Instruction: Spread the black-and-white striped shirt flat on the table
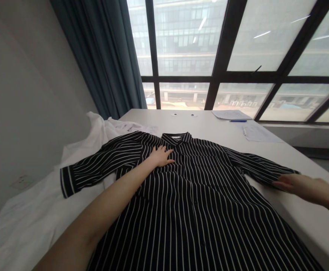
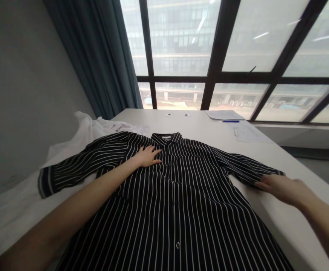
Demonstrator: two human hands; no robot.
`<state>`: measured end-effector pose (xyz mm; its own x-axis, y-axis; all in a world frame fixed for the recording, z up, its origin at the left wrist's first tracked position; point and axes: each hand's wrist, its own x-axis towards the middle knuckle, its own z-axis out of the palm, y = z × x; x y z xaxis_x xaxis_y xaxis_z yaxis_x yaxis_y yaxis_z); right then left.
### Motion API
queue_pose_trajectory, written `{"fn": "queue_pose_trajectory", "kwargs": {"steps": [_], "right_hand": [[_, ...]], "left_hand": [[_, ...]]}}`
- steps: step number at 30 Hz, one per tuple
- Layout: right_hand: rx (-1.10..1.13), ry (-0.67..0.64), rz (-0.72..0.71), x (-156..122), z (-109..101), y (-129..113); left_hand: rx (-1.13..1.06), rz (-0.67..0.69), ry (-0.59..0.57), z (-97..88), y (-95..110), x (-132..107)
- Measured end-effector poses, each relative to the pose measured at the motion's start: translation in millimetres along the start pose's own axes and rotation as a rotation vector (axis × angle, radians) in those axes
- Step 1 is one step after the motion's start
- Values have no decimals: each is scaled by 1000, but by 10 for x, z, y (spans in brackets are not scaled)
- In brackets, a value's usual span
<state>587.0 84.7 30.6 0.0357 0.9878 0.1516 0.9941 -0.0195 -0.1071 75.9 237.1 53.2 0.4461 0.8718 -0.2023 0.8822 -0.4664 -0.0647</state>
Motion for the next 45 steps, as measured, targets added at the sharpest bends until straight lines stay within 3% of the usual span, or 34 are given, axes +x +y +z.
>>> {"fn": "queue_pose_trajectory", "kwargs": {"steps": [2,6,9,11,14,17,23,27,30,34,38,41,45], "right_hand": [[-141,-22,88,132,-45,-254],[24,65,-200,552,-23,-1032],[91,-33,-300,857,222,-1520],[79,-73,-300,1006,427,-1700],[51,-99,-226,1125,657,-1748],[25,-107,-149,1130,741,-1620],[-24,-124,-36,970,671,-1278],[-34,-150,-46,958,531,-1228],[-42,-121,-56,1075,402,-1388],[1,-67,-135,1305,351,-1832],[76,-120,-247,1462,503,-2292],[88,-158,-229,1510,678,-2518],[82,-154,-126,1545,849,-2651]], "left_hand": [[-8,6,-38,64,-41,2],[-10,27,-61,74,-42,14],[-11,39,-71,68,-22,15],[-11,46,-79,70,-22,17],[-1,47,-85,56,-63,37],[31,5,-69,-9,-199,73],[78,-185,-36,-192,-704,87],[72,-234,-36,-238,-856,79],[75,-249,-4,-247,-795,140],[72,-293,84,-289,-606,280],[86,-341,297,-395,-443,377],[98,-363,440,-450,-397,408],[69,-400,439,-378,-402,426]]}}
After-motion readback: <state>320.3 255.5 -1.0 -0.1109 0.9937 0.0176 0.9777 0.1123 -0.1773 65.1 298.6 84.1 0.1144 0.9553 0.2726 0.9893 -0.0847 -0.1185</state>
